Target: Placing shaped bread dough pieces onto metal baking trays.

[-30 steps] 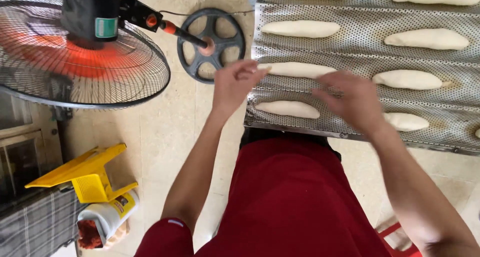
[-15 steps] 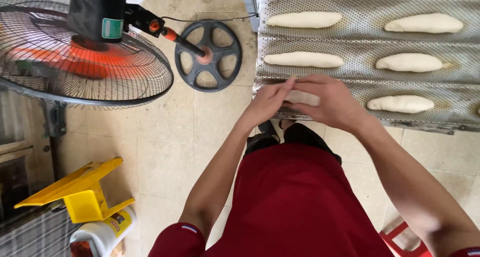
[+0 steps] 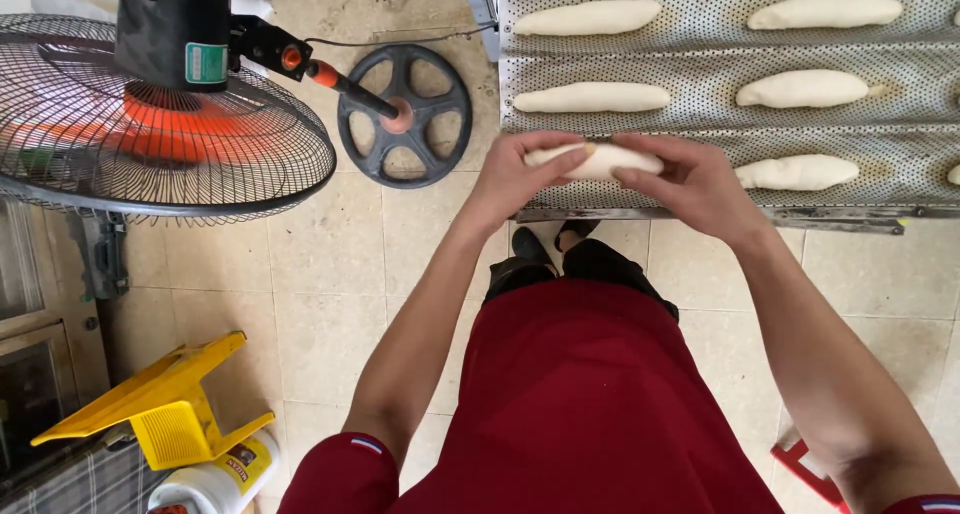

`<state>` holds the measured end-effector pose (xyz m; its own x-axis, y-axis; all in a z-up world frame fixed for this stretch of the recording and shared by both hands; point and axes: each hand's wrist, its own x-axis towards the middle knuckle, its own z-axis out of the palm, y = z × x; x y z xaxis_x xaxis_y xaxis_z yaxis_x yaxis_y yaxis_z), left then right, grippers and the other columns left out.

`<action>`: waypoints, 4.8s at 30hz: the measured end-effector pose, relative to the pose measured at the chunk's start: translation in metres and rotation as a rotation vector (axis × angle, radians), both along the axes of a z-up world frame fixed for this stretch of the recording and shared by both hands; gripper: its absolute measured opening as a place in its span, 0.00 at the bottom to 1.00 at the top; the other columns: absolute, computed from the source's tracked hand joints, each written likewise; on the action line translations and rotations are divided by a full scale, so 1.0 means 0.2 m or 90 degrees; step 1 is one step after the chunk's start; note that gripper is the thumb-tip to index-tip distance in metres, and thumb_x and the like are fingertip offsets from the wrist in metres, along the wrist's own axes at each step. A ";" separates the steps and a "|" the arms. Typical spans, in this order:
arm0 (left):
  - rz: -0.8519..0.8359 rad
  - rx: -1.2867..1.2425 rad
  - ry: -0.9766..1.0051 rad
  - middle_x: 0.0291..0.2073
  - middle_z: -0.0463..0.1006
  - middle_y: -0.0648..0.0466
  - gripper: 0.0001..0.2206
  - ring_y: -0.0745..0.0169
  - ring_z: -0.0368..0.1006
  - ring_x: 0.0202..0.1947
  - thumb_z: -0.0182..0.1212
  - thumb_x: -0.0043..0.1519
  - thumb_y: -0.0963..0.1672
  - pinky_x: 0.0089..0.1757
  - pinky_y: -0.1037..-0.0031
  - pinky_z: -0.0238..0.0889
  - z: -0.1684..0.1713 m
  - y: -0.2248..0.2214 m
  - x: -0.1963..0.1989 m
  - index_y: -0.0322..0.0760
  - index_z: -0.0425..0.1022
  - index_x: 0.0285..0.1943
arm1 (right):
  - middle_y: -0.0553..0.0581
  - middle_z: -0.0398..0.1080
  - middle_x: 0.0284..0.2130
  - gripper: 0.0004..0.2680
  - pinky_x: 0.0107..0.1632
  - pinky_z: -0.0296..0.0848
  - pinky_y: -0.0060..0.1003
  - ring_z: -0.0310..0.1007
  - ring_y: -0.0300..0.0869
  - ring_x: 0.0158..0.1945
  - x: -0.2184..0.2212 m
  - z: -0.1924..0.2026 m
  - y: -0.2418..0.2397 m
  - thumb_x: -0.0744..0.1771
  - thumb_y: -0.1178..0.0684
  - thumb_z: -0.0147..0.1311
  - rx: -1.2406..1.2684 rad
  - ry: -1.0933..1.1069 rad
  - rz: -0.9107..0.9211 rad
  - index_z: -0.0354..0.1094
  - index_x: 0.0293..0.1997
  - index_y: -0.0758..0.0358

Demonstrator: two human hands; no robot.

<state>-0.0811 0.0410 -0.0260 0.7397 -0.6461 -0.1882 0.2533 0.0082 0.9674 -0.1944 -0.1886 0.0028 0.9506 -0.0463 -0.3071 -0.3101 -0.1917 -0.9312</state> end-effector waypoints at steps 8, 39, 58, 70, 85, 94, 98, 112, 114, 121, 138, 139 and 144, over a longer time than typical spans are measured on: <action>-0.009 0.144 0.074 0.37 0.86 0.50 0.15 0.66 0.83 0.37 0.72 0.59 0.46 0.39 0.78 0.78 -0.12 0.08 0.01 0.28 0.84 0.49 | 0.55 0.80 0.35 0.12 0.27 0.69 0.32 0.72 0.36 0.26 -0.11 -0.07 -0.11 0.66 0.50 0.64 -0.305 -0.015 -0.010 0.79 0.56 0.54; 0.276 0.103 -0.242 0.33 0.85 0.52 0.16 0.68 0.78 0.35 0.63 0.65 0.47 0.38 0.77 0.73 -0.08 -1.60 0.82 0.28 0.82 0.53 | 0.62 0.77 0.48 0.10 0.54 0.74 0.50 0.75 0.57 0.51 1.37 -0.20 -1.49 0.64 0.54 0.62 -0.598 -0.443 0.288 0.79 0.50 0.58; 0.111 0.067 -0.093 0.42 0.86 0.47 0.23 0.64 0.83 0.39 0.72 0.56 0.50 0.40 0.76 0.79 0.09 -1.87 1.06 0.34 0.78 0.56 | 0.56 0.75 0.49 0.16 0.54 0.76 0.36 0.76 0.40 0.50 1.15 -0.07 -1.87 0.68 0.49 0.64 -0.067 -0.247 0.067 0.73 0.60 0.63; 0.047 0.172 0.042 0.38 0.86 0.47 0.20 0.64 0.84 0.37 0.75 0.56 0.49 0.41 0.76 0.78 -0.17 -1.73 1.22 0.28 0.83 0.49 | 0.51 0.80 0.34 0.12 0.39 0.78 0.28 0.80 0.32 0.35 1.06 -0.14 -1.96 0.67 0.46 0.64 -0.211 -0.043 -0.027 0.77 0.55 0.55; 0.193 0.343 -0.697 0.45 0.84 0.45 0.08 0.48 0.80 0.42 0.67 0.65 0.45 0.45 0.63 0.72 -0.08 -1.65 0.89 0.37 0.84 0.48 | 0.58 0.78 0.45 0.09 0.45 0.78 0.41 0.79 0.47 0.42 0.88 -0.03 -1.75 0.67 0.51 0.66 -0.446 -0.261 0.082 0.78 0.49 0.62; 0.083 0.263 -0.317 0.43 0.85 0.47 0.14 0.60 0.83 0.39 0.61 0.66 0.48 0.41 0.73 0.74 0.00 -1.66 0.61 0.36 0.83 0.53 | 0.57 0.75 0.40 0.09 0.53 0.74 0.50 0.74 0.54 0.47 0.95 -0.10 -1.47 0.61 0.57 0.61 -0.454 -0.374 0.348 0.78 0.44 0.57; -0.035 0.311 -0.110 0.33 0.85 0.45 0.21 0.57 0.78 0.36 0.52 0.74 0.52 0.39 0.70 0.70 -0.05 -1.74 0.64 0.32 0.84 0.53 | 0.56 0.76 0.40 0.09 0.51 0.76 0.47 0.76 0.52 0.45 0.86 0.00 -1.60 0.64 0.51 0.63 -0.420 -0.268 0.307 0.77 0.47 0.57; 0.014 0.055 0.140 0.42 0.84 0.44 0.19 0.63 0.83 0.39 0.68 0.61 0.48 0.42 0.77 0.81 0.01 -1.69 0.71 0.28 0.81 0.55 | 0.53 0.78 0.36 0.17 0.33 0.69 0.34 0.68 0.35 0.32 0.68 -0.03 -1.73 0.66 0.44 0.63 -0.119 0.027 0.012 0.74 0.63 0.49; -0.007 0.091 0.112 0.43 0.85 0.45 0.18 0.63 0.84 0.40 0.69 0.60 0.47 0.42 0.77 0.79 -0.05 -1.65 0.74 0.28 0.81 0.54 | 0.53 0.79 0.36 0.16 0.33 0.71 0.34 0.71 0.36 0.31 0.66 -0.01 -1.74 0.66 0.45 0.64 -0.192 0.041 0.009 0.75 0.60 0.49; 0.020 0.450 -0.099 0.36 0.87 0.42 0.16 0.59 0.82 0.32 0.74 0.56 0.47 0.34 0.74 0.74 0.04 -1.59 0.70 0.29 0.84 0.43 | 0.56 0.79 0.45 0.10 0.40 0.78 0.35 0.78 0.43 0.36 0.59 -0.20 -1.86 0.66 0.49 0.65 -0.456 -0.265 0.052 0.79 0.52 0.56; 0.079 0.202 -0.263 0.41 0.84 0.48 0.15 0.64 0.83 0.40 0.65 0.64 0.48 0.42 0.76 0.77 -0.07 -1.50 0.26 0.32 0.82 0.52 | 0.55 0.76 0.42 0.09 0.50 0.76 0.49 0.74 0.53 0.48 0.54 -0.09 -1.30 0.64 0.53 0.61 -0.462 -0.278 0.310 0.77 0.47 0.57; 0.074 0.186 -0.249 0.41 0.84 0.48 0.16 0.64 0.83 0.40 0.63 0.65 0.49 0.41 0.75 0.77 -0.07 -1.52 0.26 0.33 0.82 0.52 | 0.55 0.76 0.42 0.09 0.52 0.76 0.49 0.74 0.52 0.48 0.55 -0.10 -1.32 0.63 0.54 0.61 -0.474 -0.287 0.333 0.76 0.47 0.57; -0.091 0.209 0.005 0.35 0.84 0.47 0.27 0.61 0.77 0.37 0.52 0.73 0.57 0.40 0.72 0.70 -0.17 -1.64 0.28 0.30 0.85 0.48 | 0.58 0.76 0.44 0.13 0.50 0.76 0.48 0.76 0.54 0.48 0.41 0.05 -1.46 0.62 0.51 0.65 -0.380 -0.303 0.229 0.75 0.50 0.60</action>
